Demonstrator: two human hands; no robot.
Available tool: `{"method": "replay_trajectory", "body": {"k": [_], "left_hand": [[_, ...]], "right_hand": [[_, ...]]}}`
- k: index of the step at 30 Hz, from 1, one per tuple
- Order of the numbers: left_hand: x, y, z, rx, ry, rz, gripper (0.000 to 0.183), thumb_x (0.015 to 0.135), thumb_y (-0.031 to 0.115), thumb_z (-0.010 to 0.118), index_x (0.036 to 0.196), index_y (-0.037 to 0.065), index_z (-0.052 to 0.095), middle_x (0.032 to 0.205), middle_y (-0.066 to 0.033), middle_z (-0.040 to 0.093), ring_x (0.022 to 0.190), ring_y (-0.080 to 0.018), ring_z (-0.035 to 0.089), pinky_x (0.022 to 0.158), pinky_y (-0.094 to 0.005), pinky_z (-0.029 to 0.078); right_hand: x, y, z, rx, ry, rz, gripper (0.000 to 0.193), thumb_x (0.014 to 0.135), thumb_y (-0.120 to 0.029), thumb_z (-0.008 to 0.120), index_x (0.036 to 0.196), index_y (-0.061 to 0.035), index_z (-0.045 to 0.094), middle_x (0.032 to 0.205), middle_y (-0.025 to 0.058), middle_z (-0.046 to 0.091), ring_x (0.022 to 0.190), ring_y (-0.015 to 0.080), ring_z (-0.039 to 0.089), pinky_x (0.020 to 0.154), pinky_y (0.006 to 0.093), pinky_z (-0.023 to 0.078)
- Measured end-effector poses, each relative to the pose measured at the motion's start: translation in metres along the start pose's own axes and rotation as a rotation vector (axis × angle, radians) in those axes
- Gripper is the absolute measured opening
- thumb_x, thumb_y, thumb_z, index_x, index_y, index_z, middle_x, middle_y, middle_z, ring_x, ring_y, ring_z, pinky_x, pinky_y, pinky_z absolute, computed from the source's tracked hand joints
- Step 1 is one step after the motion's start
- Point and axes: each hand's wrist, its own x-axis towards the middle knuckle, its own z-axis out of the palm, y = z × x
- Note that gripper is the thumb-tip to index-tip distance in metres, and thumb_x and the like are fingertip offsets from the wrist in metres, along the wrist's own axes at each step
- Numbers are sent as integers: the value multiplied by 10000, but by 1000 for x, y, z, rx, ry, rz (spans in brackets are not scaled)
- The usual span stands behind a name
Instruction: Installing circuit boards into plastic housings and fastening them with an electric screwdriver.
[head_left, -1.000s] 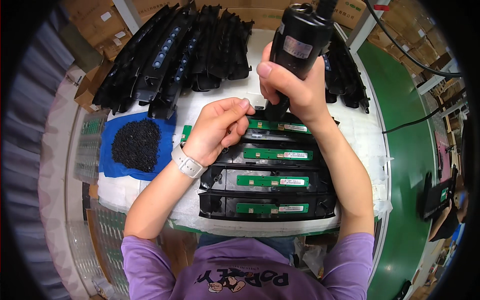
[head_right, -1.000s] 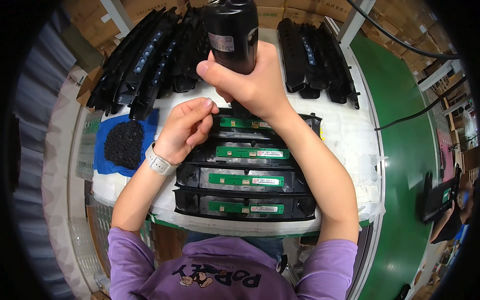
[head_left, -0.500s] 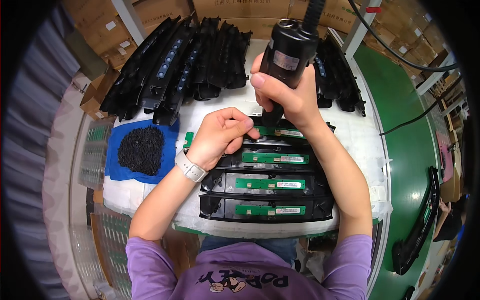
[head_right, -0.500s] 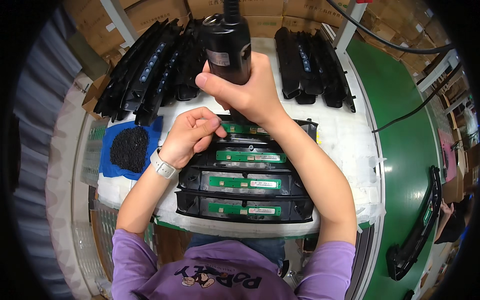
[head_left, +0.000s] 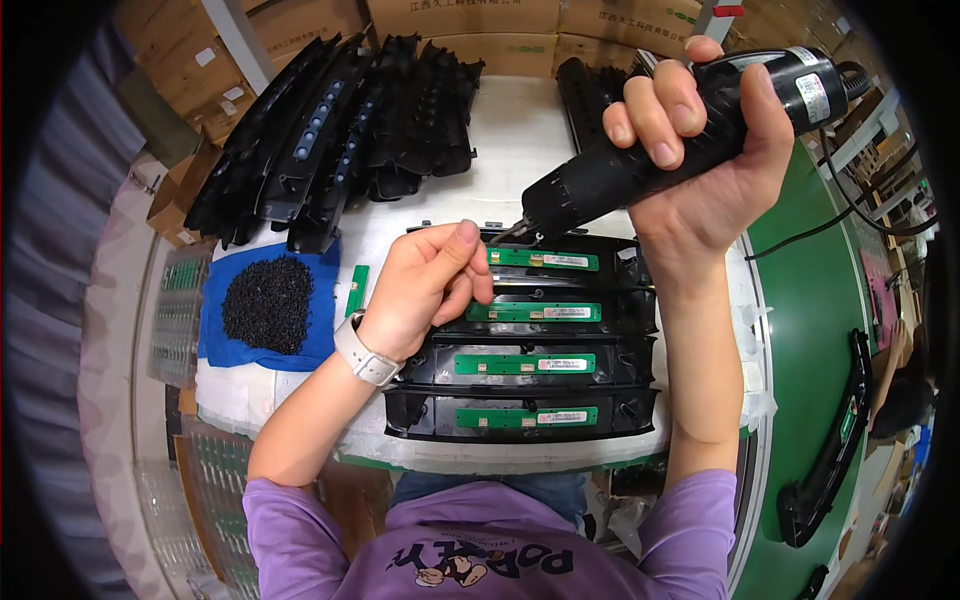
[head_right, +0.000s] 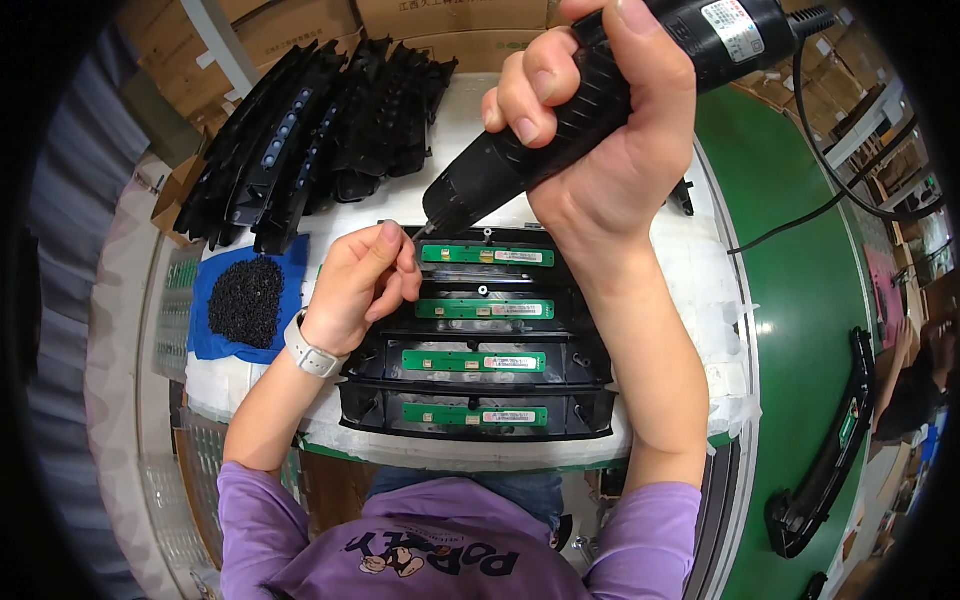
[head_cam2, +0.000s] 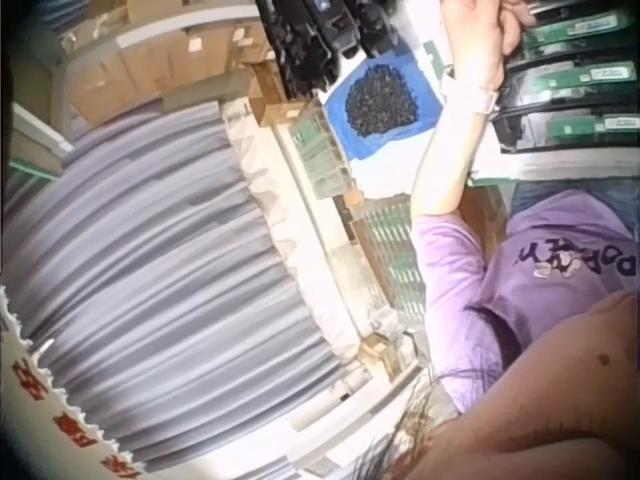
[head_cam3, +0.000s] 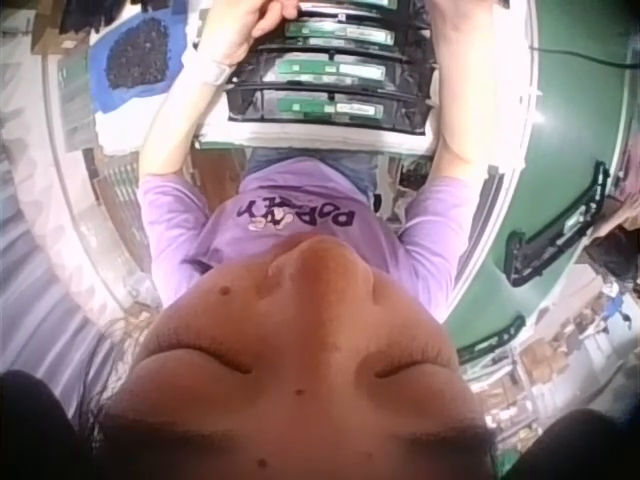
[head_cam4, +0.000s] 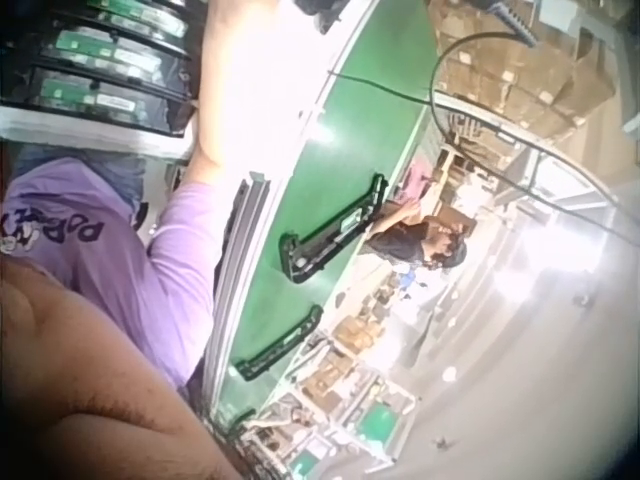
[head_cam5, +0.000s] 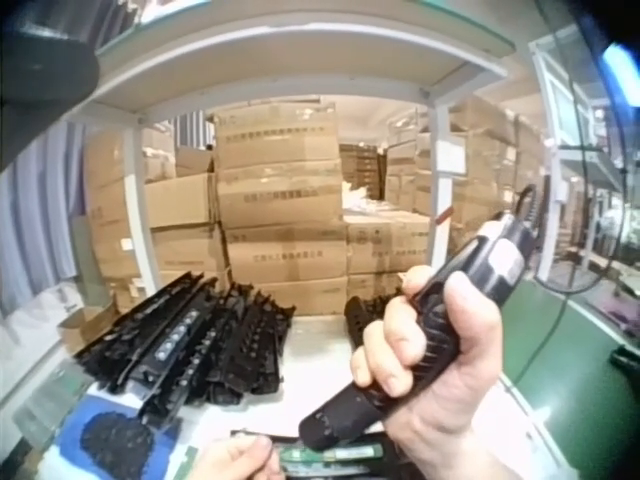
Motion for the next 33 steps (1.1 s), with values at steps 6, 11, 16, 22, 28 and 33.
{"method": "replay_trajectory", "body": {"k": [6,11,16,22,28,33], "left_hand": [[-1,-1,4,31,20,84,211,942,196,553,858,7,592,740,-102,658,394,-21,368,377,-156,255],[-2,0,2,16,8,62,115,905,114,600,869,4,595,758,-100,668,404,-16,380,374,-147,261],[0,-2,1,18,6,46,85,879,78,622,870,-2,596,763,-111,673,409,-18,394,372,-146,269],[1,-3,-2,118,32,62,85,874,78,626,859,5,585,765,-114,667,410,-22,398,364,-148,268],[-1,2,-5,-24,29,77,150,902,141,607,844,3,602,731,-76,656,434,-21,387,397,-160,274],[-10,-5,-25,126,275,140,237,949,210,526,897,-12,591,798,-107,651,517,-46,458,464,-183,344]], "right_hand": [[-5,3,8,-30,39,-1,331,917,-372,456,1036,-71,523,654,0,457,529,117,421,636,322,389],[-7,5,10,-30,9,10,343,916,-376,455,1052,-68,520,656,2,458,524,122,425,634,324,393],[-9,10,9,-29,-10,21,349,918,-370,449,1073,-65,517,659,4,463,524,127,431,636,328,399],[-10,16,14,-115,145,60,315,911,-349,478,1015,-62,556,645,1,457,520,121,419,623,328,404],[-8,22,16,-69,227,-32,293,908,-337,488,968,-59,559,632,-5,449,520,110,399,606,319,380],[3,45,4,-234,91,116,289,908,-325,496,995,-54,548,629,1,448,498,114,417,588,313,389]]}}
